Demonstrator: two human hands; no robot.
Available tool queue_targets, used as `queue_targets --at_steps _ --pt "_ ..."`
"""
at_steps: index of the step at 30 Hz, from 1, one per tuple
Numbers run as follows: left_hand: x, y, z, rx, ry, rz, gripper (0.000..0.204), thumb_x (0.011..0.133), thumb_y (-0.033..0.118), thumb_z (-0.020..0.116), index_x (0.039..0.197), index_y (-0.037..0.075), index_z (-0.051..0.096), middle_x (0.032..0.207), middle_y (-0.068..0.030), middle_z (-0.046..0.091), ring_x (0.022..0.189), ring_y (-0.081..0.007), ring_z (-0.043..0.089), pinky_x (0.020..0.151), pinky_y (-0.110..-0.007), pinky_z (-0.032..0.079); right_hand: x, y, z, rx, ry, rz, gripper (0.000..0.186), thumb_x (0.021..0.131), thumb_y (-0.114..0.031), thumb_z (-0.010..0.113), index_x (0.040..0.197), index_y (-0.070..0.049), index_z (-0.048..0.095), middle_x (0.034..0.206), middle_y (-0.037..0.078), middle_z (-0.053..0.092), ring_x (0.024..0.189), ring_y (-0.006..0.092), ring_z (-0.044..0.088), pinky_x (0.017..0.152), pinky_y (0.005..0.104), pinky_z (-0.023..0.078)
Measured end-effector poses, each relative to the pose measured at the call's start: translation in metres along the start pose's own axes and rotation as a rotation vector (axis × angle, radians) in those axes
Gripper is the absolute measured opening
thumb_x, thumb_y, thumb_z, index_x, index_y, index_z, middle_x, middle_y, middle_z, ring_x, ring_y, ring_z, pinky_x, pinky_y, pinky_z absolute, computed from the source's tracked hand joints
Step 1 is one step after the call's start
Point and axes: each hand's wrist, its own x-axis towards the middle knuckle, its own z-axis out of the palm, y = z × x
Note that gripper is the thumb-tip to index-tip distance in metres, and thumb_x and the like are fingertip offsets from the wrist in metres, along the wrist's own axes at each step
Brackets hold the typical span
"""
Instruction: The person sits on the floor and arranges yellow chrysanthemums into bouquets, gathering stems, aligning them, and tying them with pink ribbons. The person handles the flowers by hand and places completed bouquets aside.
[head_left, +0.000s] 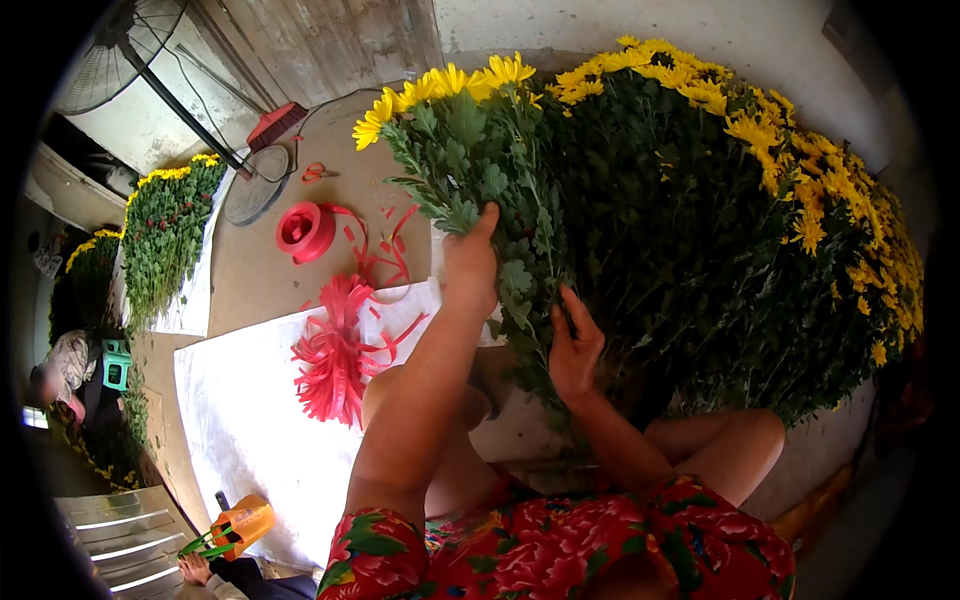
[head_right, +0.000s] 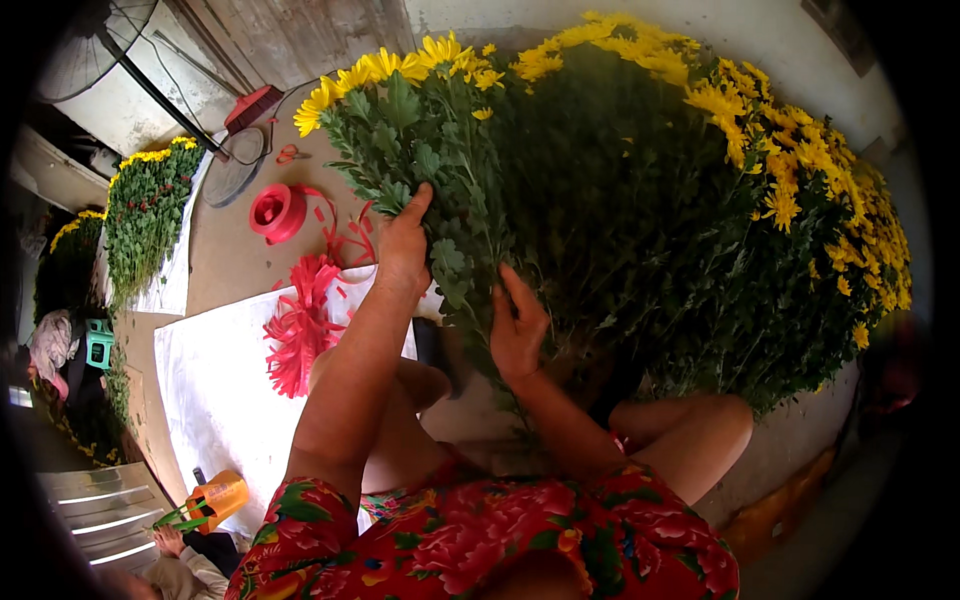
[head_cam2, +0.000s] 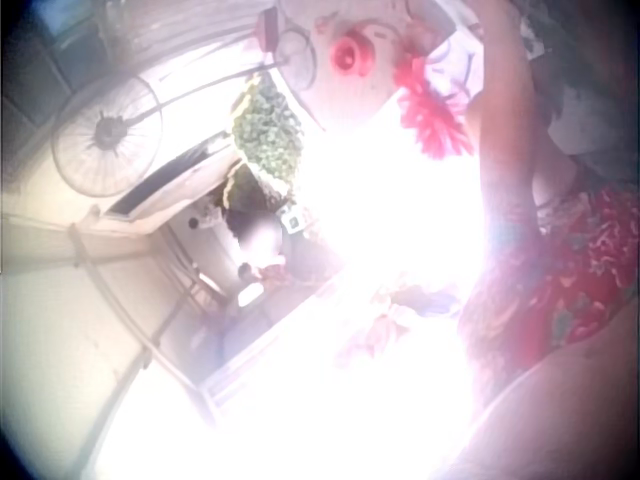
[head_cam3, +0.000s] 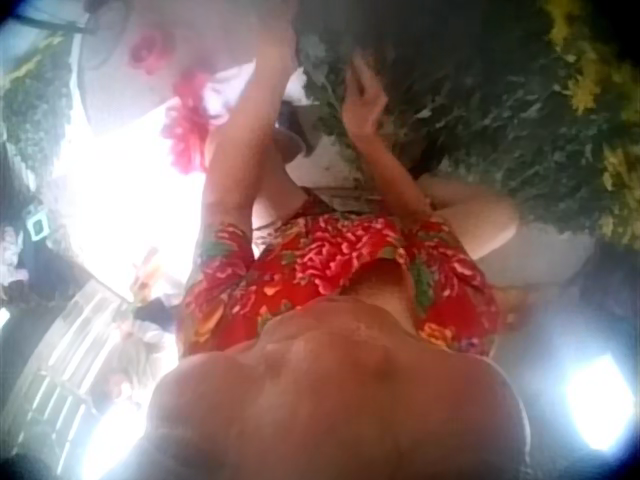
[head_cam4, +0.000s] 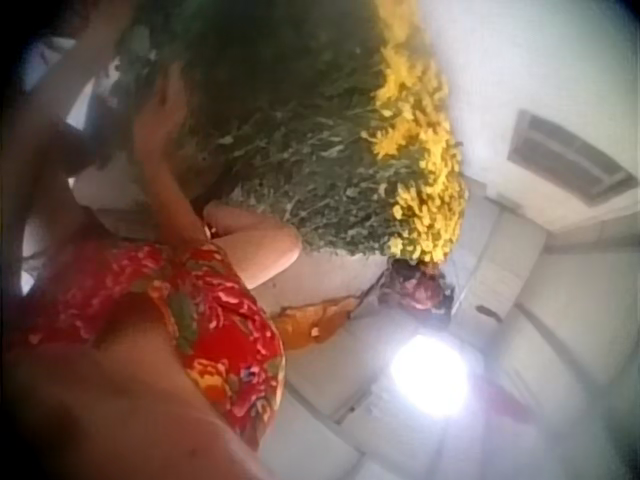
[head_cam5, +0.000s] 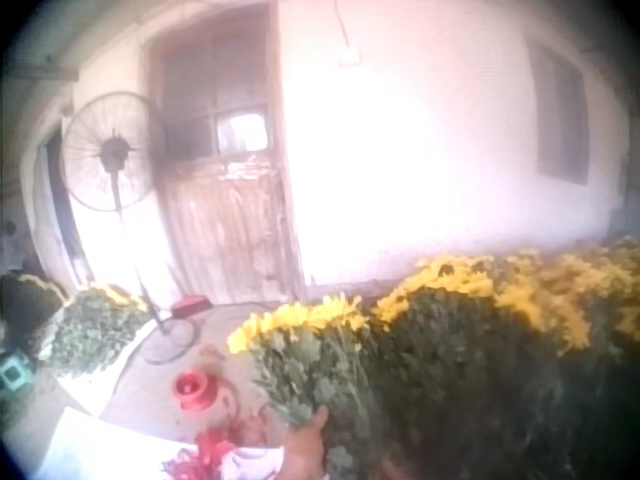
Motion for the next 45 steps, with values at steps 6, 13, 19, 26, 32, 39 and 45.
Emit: queue_targets --at_steps 6,13,19,26,32,39,45 --pt "0.012 0.003 -0.013 -0.036 -0.107 -0.096 0.034 0.098 0.016 0.063 0.128 0.002 0.058 0.11 -0.013 0.07 0.091 -0.0292 0.07 0.081 -0.045 0.06 -0.007 0.003 0.002 -0.068 -0.148 -0.079 0.04 0.086 0.007 0.063 0.125 -0.002 0.067 0.117 0.017 0.071 0.107 0.0228 0.069 0.092 0.0321 0.052" --pt "-0.005 0.018 -0.029 0.112 -0.089 0.01 0.026 0.094 0.004 0.063 0.119 0.0 0.061 0.095 -0.0135 0.07 0.075 -0.026 0.069 0.061 -0.04 0.059 0.001 0.005 0.006 -0.012 -0.518 -0.035 0.035 0.088 0.001 0.063 0.124 0.0 0.065 0.112 0.016 0.071 0.102 0.0228 0.07 0.085 0.033 0.053" --pt "-0.001 0.026 -0.03 0.152 0.128 -0.038 0.023 0.097 0.007 0.061 0.119 0.0 0.06 0.094 -0.0127 0.068 0.074 -0.0245 0.067 0.062 -0.039 0.057 0.084 0.211 0.029 -0.629 -0.148 -0.054 0.06 0.096 -0.034 0.067 0.146 -0.008 0.046 0.144 0.019 0.05 0.107 0.0357 0.065 0.093 0.0478 0.05" --pt "0.007 0.024 -0.025 0.076 0.01 -0.058 0.03 0.1 0.024 0.061 0.123 0.004 0.059 0.098 -0.0114 0.068 0.081 -0.0243 0.066 0.073 -0.042 0.057 0.113 0.265 0.028 -0.783 -0.25 0.587 0.069 0.096 -0.033 0.068 0.154 -0.015 0.037 0.129 0.018 0.061 0.091 0.0358 0.067 0.078 0.0542 0.051" --pt "0.024 0.015 -0.04 0.112 0.127 -0.05 0.046 0.103 0.043 0.053 0.134 0.009 0.056 0.119 -0.0065 0.066 0.1 -0.0227 0.064 0.087 -0.041 0.055 0.083 0.175 -0.002 -0.139 0.067 0.216 0.044 0.092 -0.016 0.065 0.136 -0.012 0.06 0.099 0.021 0.072 0.086 0.0382 0.07 0.074 0.0438 0.053" --pt "0.03 0.018 -0.036 0.07 0.047 -0.117 0.05 0.103 0.045 0.053 0.137 0.01 0.054 0.127 -0.0053 0.063 0.106 -0.0244 0.063 0.093 -0.044 0.053 0.087 0.15 -0.055 -0.677 0.073 0.032 0.039 0.099 -0.012 0.061 0.137 -0.011 0.06 0.087 0.01 0.071 0.069 0.0167 0.067 0.061 0.039 0.052" --pt "0.028 0.021 -0.052 0.184 0.104 -0.069 0.053 0.103 0.045 0.053 0.139 0.008 0.051 0.128 -0.0071 0.063 0.108 -0.0249 0.064 0.093 -0.042 0.054 0.065 0.074 -0.068 -0.15 0.134 0.228 0.037 0.099 -0.007 0.058 0.136 -0.012 0.062 0.092 0.008 0.072 0.075 0.0163 0.066 0.064 0.0342 0.052"
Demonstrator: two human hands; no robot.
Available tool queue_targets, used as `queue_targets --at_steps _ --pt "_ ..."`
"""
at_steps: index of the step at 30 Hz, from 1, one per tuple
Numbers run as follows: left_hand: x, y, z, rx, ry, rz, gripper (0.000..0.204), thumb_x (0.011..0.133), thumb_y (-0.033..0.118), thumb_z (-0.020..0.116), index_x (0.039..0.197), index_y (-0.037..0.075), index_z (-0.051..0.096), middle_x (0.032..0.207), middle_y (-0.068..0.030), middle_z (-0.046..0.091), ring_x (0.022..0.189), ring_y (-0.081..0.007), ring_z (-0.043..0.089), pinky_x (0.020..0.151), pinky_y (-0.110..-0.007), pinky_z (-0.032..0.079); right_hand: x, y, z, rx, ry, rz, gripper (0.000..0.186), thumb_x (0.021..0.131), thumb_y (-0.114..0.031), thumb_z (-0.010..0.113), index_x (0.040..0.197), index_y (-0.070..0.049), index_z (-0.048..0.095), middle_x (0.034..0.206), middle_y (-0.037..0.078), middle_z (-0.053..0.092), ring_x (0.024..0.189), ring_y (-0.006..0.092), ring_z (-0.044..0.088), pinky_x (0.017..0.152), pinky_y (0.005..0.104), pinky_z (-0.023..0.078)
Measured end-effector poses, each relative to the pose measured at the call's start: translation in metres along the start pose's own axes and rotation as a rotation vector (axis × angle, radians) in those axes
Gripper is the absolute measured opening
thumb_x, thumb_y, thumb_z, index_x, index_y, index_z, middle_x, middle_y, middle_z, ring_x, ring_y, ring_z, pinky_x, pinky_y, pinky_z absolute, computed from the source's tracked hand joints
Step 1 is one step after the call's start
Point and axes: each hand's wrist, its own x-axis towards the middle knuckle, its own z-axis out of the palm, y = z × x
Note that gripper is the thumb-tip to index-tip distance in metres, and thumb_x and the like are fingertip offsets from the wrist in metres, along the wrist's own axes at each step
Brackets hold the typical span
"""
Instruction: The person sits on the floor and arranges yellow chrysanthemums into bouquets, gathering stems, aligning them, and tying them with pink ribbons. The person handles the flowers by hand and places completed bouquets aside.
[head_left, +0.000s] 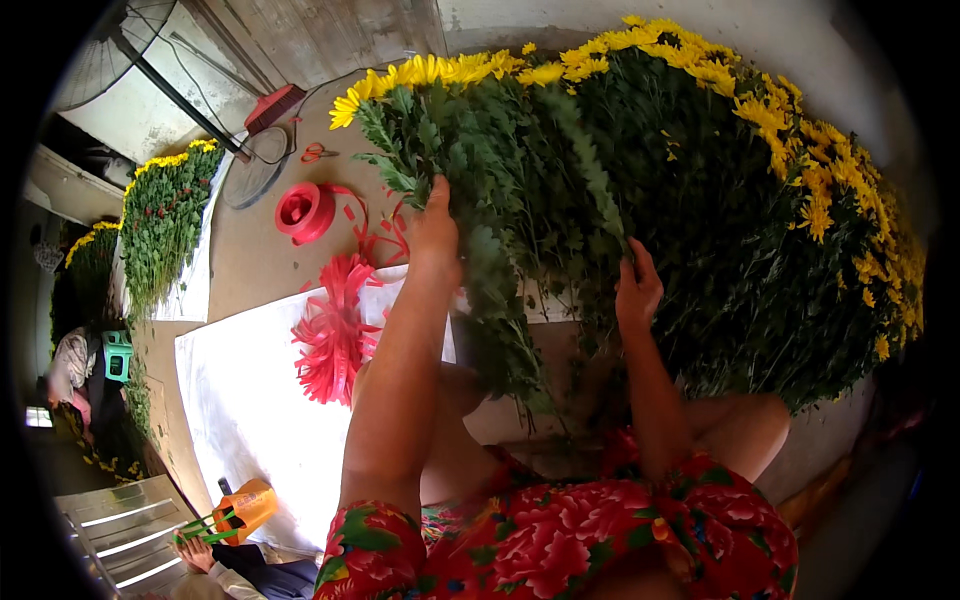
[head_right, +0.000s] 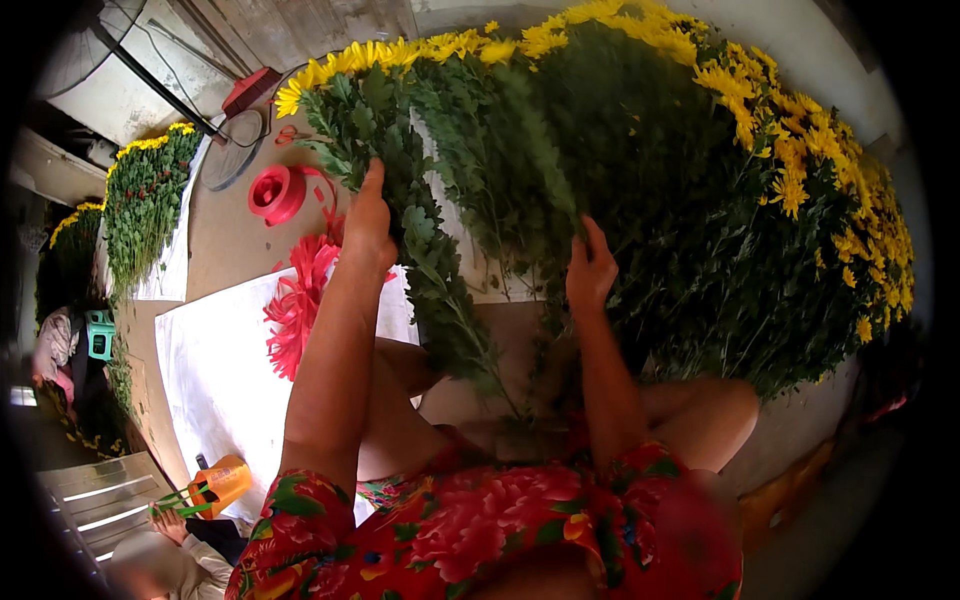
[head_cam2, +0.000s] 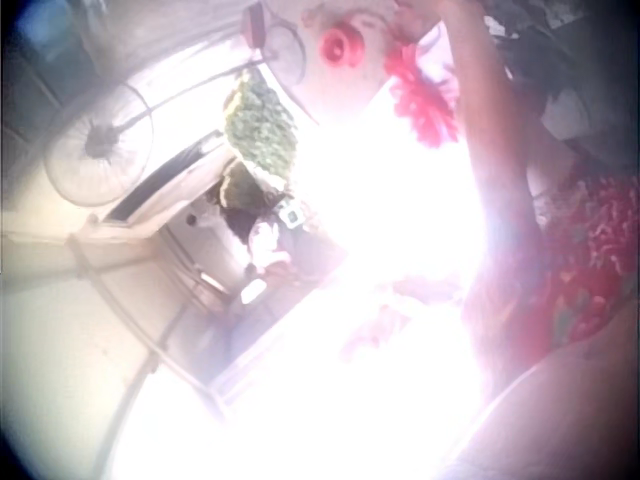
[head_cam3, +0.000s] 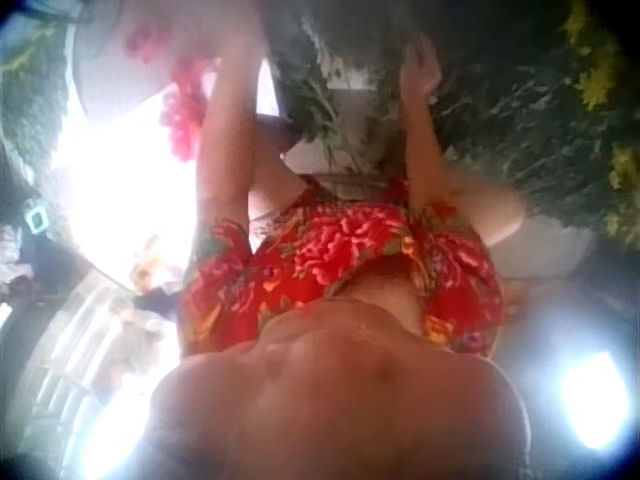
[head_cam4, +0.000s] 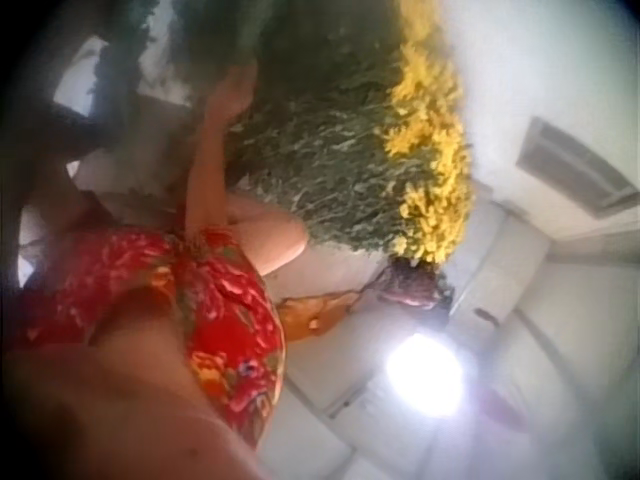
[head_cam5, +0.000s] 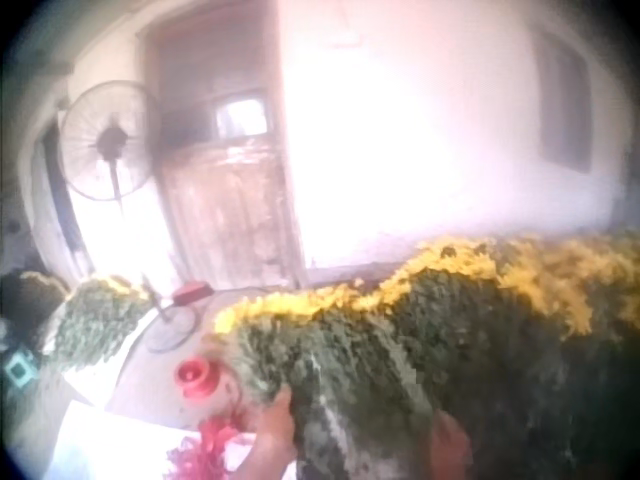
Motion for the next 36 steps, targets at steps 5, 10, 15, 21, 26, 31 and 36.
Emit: queue_targets --at_steps 5,10,15,21,26,31,36 --pt "-0.009 0.006 0.013 0.055 -0.049 -0.012 0.06 0.102 0.052 0.051 0.142 0.007 0.048 0.129 -0.0094 0.062 0.112 -0.0252 0.063 0.094 -0.042 0.055 -0.076 -0.042 -0.002 0.059 -0.079 -0.148 0.037 0.096 0.001 0.057 0.132 -0.006 0.064 0.096 0.006 0.069 0.077 0.014 0.061 0.068 0.0307 0.05" --pt "-0.006 -0.001 0.012 -0.034 -0.133 0.056 0.072 0.099 0.061 0.048 0.145 0.007 0.044 0.134 -0.0095 0.059 0.115 -0.025 0.061 0.095 -0.043 0.054 -0.1 -0.081 0.014 0.023 -0.181 -0.475 0.042 0.089 0.01 0.057 0.126 -0.005 0.067 0.091 0.01 0.065 0.076 0.0169 0.06 0.069 0.0303 0.049" --pt "-0.015 0.005 0.016 -0.158 -0.256 0.121 0.076 0.097 0.066 0.048 0.146 0.008 0.044 0.136 -0.0087 0.057 0.118 -0.0242 0.06 0.096 -0.043 0.053 -0.103 -0.087 0.01 -0.118 -0.303 -0.514 0.049 0.08 0.013 0.06 0.124 -0.006 0.069 0.084 0.012 0.06 0.069 0.025 0.06 0.065 0.0315 0.049" --pt "-0.018 0.006 0.014 -0.036 -0.176 0.231 0.068 0.092 0.05 0.068 0.133 -0.003 0.054 0.124 -0.0098 0.062 0.106 -0.0181 0.059 0.091 -0.034 0.051 -0.098 -0.082 0.008 -0.224 -0.386 -0.632 0.045 0.075 0.009 0.065 0.117 -0.006 0.072 0.085 0.011 0.061 0.066 0.03 0.059 0.06 0.0337 0.048" --pt "-0.023 0.008 0.019 -0.059 0.05 0.091 0.036 0.095 0.017 0.068 0.127 0.005 0.06 0.113 -0.0055 0.067 0.096 -0.0197 0.066 0.076 -0.037 0.057 -0.07 -0.063 0.021 0.022 -0.727 -0.522 0.024 0.084 -0.004 0.069 0.108 -0.003 0.073 0.089 0.013 0.066 0.075 0.0272 0.064 0.069 0.0341 0.051" --pt "-0.025 -0.002 0.02 0.073 0.076 0.103 0.033 0.098 0.017 0.063 0.128 0.007 0.058 0.107 -0.0051 0.066 0.088 -0.0182 0.065 0.073 -0.035 0.055 0.029 0.052 0.088 -0.02 -0.528 0.026 0.031 0.099 -0.017 0.06 0.126 -0.001 0.064 0.118 0.015 0.067 0.113 0.0335 0.062 0.093 0.0423 0.051" --pt "-0.027 0.006 0.036 0.032 0.056 -0.056 0.033 0.099 0.02 0.061 0.128 0.004 0.057 0.106 -0.0067 0.066 0.089 -0.0191 0.065 0.075 -0.035 0.055 0.151 0.163 0.161 -0.6 -0.031 -0.351 0.049 0.1 -0.024 0.061 0.146 -0.012 0.046 0.128 0.015 0.062 0.114 0.041 0.06 0.104 0.0565 0.046"
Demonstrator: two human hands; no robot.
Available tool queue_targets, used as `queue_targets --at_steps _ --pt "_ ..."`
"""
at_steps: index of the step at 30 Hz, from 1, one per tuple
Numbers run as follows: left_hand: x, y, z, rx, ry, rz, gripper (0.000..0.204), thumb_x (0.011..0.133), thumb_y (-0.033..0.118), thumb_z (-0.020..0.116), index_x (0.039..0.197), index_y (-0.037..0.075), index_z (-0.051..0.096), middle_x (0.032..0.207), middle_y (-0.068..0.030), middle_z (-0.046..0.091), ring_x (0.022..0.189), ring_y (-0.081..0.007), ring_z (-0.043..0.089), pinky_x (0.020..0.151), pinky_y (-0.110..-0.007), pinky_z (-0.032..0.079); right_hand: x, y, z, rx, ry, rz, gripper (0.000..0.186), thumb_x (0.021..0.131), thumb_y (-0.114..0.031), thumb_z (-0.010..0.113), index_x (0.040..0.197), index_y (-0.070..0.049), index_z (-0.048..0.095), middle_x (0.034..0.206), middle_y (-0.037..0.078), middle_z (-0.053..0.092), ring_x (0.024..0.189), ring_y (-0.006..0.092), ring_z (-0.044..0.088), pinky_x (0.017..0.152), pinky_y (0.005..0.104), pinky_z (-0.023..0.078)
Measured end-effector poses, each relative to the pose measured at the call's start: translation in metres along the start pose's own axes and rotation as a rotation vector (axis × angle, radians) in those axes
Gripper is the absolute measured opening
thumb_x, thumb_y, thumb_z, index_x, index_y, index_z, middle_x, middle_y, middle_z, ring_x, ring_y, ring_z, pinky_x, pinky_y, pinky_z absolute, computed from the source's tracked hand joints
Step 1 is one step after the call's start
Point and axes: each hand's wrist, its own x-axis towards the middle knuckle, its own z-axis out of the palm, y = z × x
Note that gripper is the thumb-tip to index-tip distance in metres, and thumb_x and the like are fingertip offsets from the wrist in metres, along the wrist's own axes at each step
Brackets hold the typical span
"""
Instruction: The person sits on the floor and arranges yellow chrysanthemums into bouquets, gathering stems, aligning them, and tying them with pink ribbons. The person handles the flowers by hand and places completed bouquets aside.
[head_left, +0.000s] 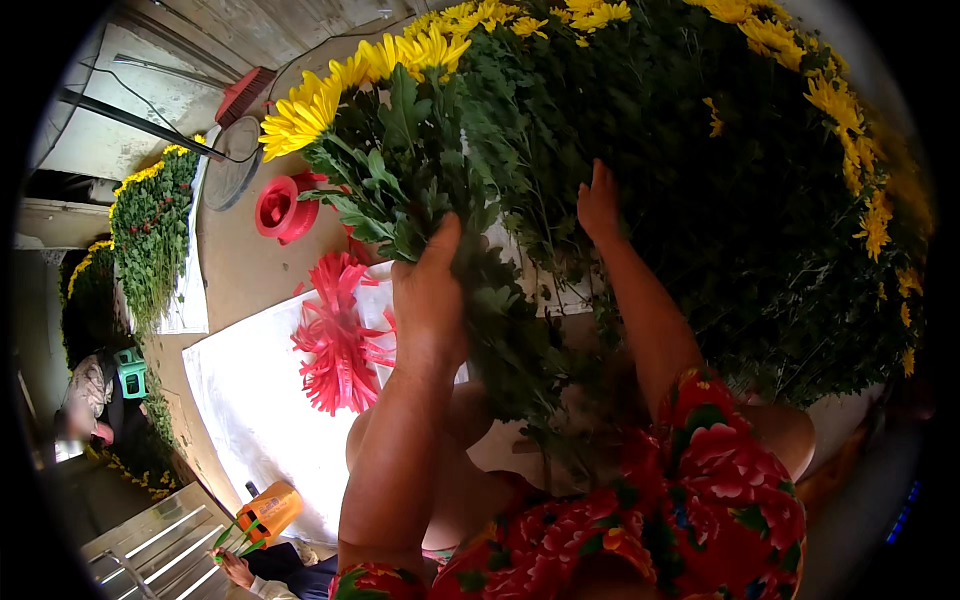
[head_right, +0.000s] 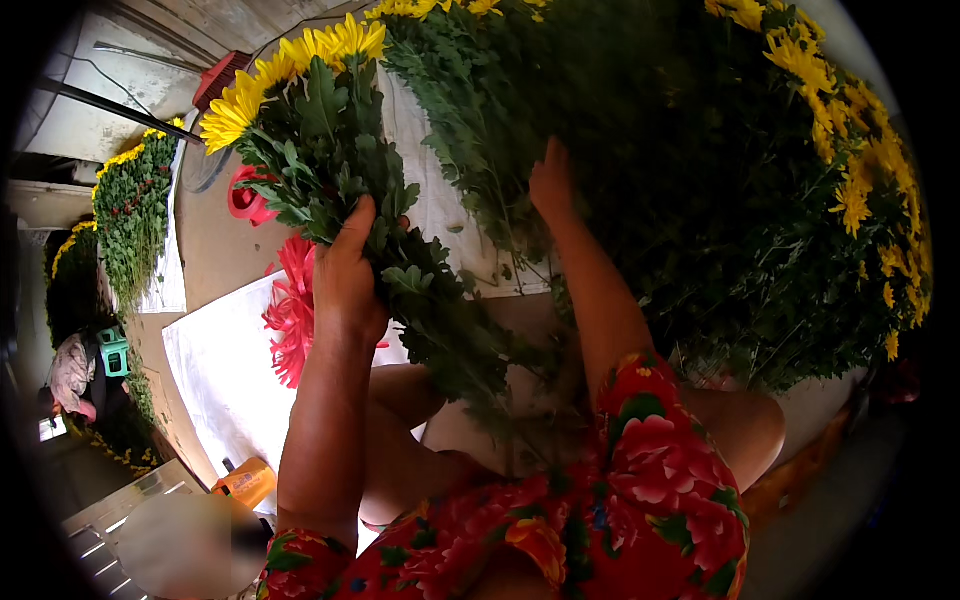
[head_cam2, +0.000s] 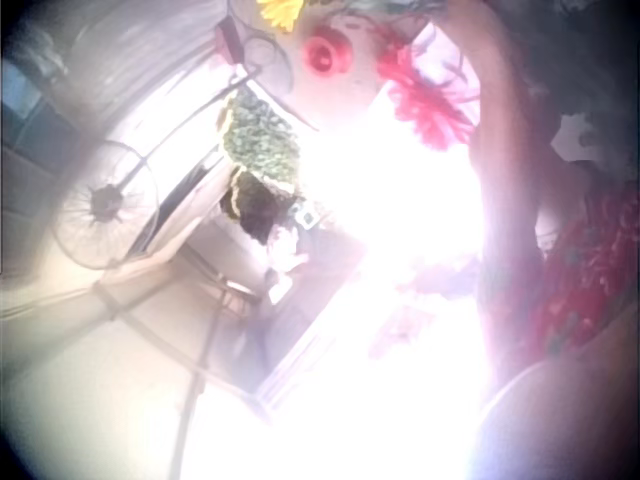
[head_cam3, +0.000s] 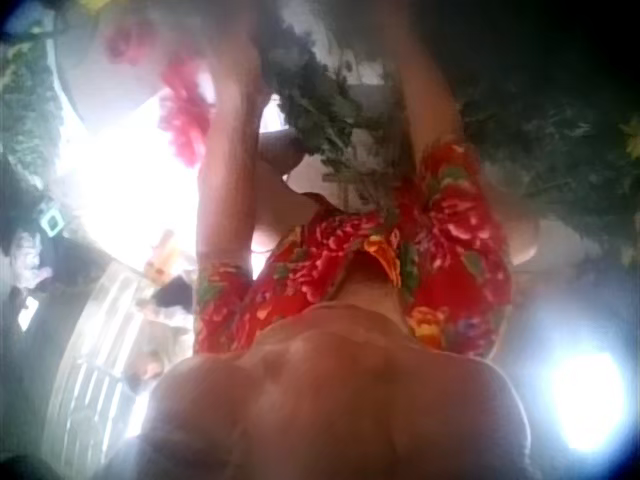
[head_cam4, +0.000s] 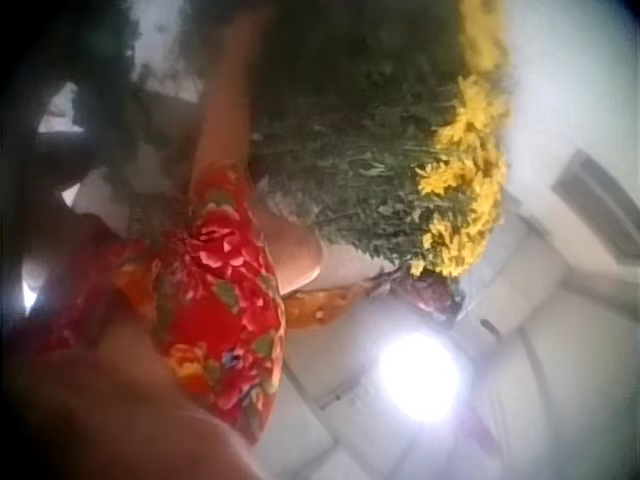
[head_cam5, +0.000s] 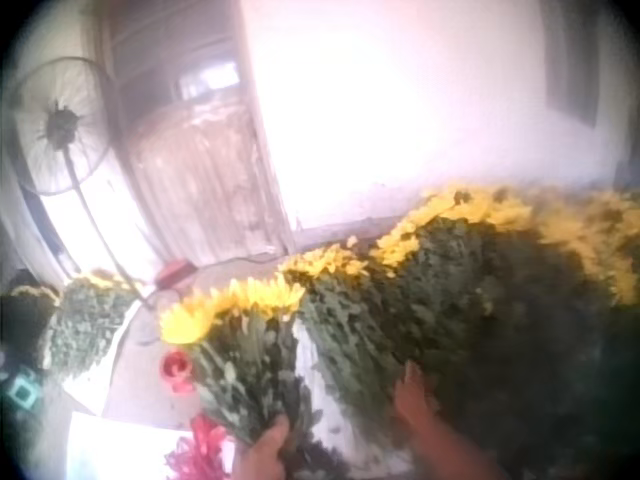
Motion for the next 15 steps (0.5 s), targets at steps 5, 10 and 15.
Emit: queue_targets --at_steps 5,10,15 --pt "0.003 -0.003 0.0 -0.026 0.075 -0.01 0.032 0.1 0.021 0.06 0.126 0.003 0.057 0.104 -0.0078 0.066 0.088 -0.0199 0.065 0.076 -0.035 0.055 0.042 -0.015 -0.004 -0.202 -0.389 0.039 0.037 0.094 -0.023 0.068 0.129 -0.012 0.063 0.114 0.013 0.068 0.106 0.036 0.065 0.099 0.0538 0.048" --pt "0.0 0.001 0.001 -0.013 -0.012 0.057 0.032 0.099 0.02 0.06 0.126 0.003 0.058 0.104 -0.0081 0.066 0.087 -0.0203 0.065 0.076 -0.036 0.055 0.054 0.0 -0.018 0.125 -0.427 0.218 0.036 0.09 -0.022 0.071 0.123 -0.01 0.065 0.113 0.011 0.069 0.106 0.0356 0.065 0.098 0.0527 0.049" --pt "-0.003 0.004 -0.006 -0.104 0.02 0.077 0.031 0.1 0.02 0.06 0.125 0.003 0.058 0.104 -0.0081 0.066 0.087 -0.0202 0.065 0.074 -0.036 0.055 0.03 -0.02 -0.026 -0.008 -0.369 -0.005 0.068 0.089 -0.024 0.072 0.148 -0.014 0.04 0.134 0.018 0.059 0.119 0.0386 0.06 0.098 0.0529 0.049"
